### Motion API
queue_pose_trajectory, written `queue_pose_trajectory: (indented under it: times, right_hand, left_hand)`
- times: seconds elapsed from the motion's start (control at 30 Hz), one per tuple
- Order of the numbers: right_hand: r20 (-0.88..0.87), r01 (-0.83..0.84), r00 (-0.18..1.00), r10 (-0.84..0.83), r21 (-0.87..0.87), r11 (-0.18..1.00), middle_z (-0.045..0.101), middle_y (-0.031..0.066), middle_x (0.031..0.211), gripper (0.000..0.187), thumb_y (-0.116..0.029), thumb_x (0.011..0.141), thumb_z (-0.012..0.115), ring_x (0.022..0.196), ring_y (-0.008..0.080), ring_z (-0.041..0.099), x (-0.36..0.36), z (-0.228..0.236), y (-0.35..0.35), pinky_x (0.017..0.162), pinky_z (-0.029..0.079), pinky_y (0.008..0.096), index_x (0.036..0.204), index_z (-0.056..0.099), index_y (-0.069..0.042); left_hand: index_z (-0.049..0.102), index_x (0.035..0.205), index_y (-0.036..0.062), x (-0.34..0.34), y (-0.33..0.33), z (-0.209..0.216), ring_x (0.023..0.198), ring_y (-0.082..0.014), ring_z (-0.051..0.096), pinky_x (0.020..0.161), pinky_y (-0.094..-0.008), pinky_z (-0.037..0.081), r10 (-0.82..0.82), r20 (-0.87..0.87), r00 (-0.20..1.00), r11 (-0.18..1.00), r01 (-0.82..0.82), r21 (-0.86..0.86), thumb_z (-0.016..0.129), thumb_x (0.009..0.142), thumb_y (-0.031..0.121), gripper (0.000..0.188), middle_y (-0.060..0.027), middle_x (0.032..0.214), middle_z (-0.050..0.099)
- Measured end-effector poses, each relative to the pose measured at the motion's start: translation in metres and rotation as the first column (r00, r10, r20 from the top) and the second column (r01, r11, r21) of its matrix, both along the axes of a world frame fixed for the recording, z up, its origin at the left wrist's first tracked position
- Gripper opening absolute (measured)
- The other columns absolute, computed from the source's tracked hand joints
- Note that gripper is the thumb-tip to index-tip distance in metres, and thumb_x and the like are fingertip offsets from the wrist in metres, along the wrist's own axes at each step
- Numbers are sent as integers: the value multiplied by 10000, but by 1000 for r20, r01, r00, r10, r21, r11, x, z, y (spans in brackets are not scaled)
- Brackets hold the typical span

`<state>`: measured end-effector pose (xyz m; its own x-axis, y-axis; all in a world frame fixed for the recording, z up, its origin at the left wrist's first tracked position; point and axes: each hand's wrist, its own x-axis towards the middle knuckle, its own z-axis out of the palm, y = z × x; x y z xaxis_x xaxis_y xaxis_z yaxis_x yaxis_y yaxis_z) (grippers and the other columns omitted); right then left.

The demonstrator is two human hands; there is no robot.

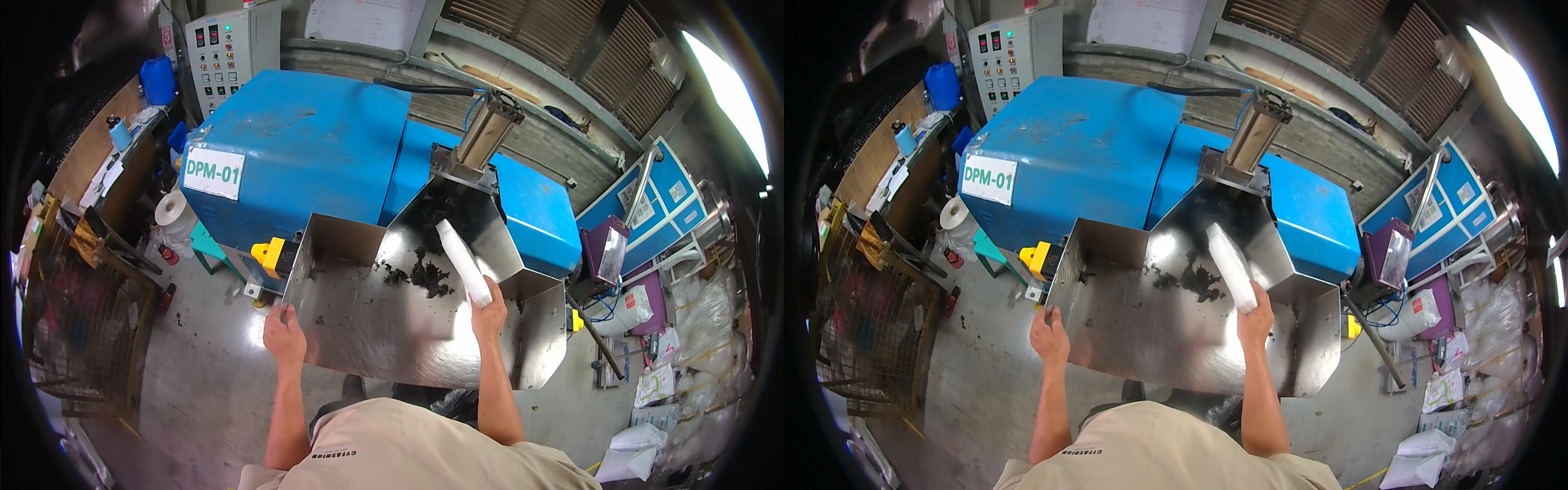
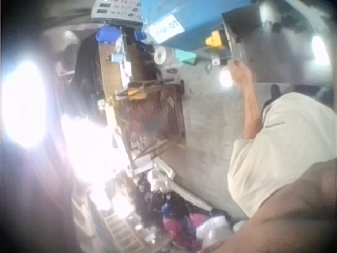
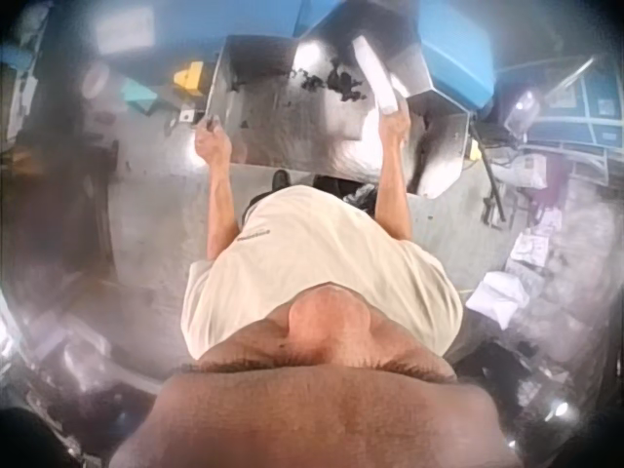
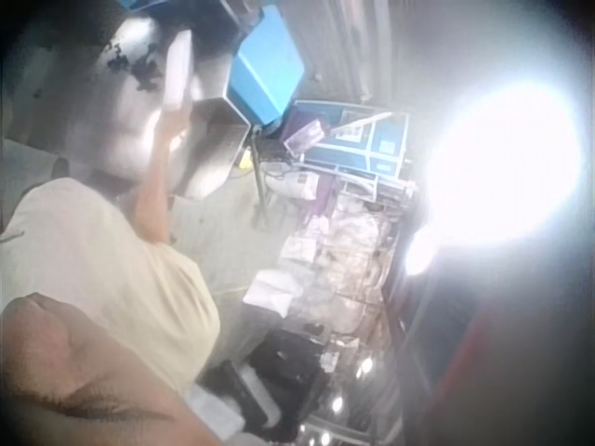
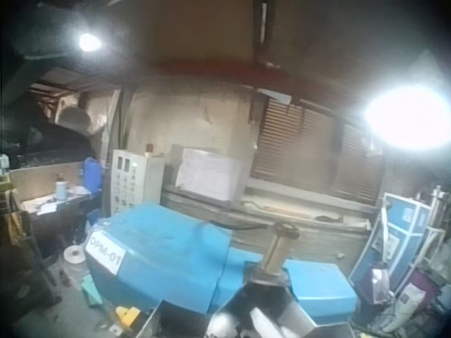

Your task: The person feeds white rectangular blocks into a blue industrial machine labeled DPM-01. They repeatedly pick up blocks from the machine's surface and drop them into the hopper, which contains a dark, shredded material. The person uses both hands to handle the blocks and occasionally adjusts the material inside the hopper.

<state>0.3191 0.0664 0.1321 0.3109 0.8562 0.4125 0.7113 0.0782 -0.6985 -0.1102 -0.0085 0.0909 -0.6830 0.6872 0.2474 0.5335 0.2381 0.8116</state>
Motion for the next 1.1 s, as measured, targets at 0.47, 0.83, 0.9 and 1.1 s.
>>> queue_pose_trajectory:
  times: [0.47, 0.83, 0.9, 1.1]
  right_hand:
    - [261, -86, 961, 91, -31, 996, 726, 177, 1300, 532, -57, 845, 816, 1176, 434, 692, 4, 45, 75, 987, 566, 496, 1356, 678, -116]
    - [289, -24, 957, 22, 4, 1000, 724, 153, 1310, 512, -66, 858, 797, 1163, 423, 702, -12, 40, 101, 973, 572, 497, 1353, 684, -137]
    - [295, -23, 955, 22, 0, 1000, 714, 142, 1340, 533, -72, 855, 798, 1165, 421, 702, -12, 39, 107, 970, 576, 496, 1368, 678, -147]
    - [297, -3, 955, 5, -7, 1000, 715, 137, 1330, 536, -68, 853, 800, 1154, 422, 704, -15, 48, 119, 954, 582, 496, 1368, 679, -155]
  left_hand:
    - [761, 1189, -8, 1, 1, 2, 1099, -414, 714, 970, -492, 539, -5, -26, 1000, 999, 4, -44, 740, 988, 238, 318, -190, 1140, 774]
    - [743, 1247, -24, 3, 1, 5, 1136, -426, 699, 993, -502, 534, 5, -28, 1000, 997, -7, -72, 781, 961, 252, 399, -219, 1193, 755]
    - [741, 1250, -25, 3, 2, 5, 1139, -424, 697, 996, -499, 533, 2, -39, 999, 996, -5, -87, 781, 960, 246, 399, -219, 1200, 752]
    - [745, 1234, -35, 3, 1, 11, 1151, -418, 702, 1009, -481, 525, 2, -8, 1000, 995, -3, -96, 772, 961, 259, 402, -208, 1214, 764]
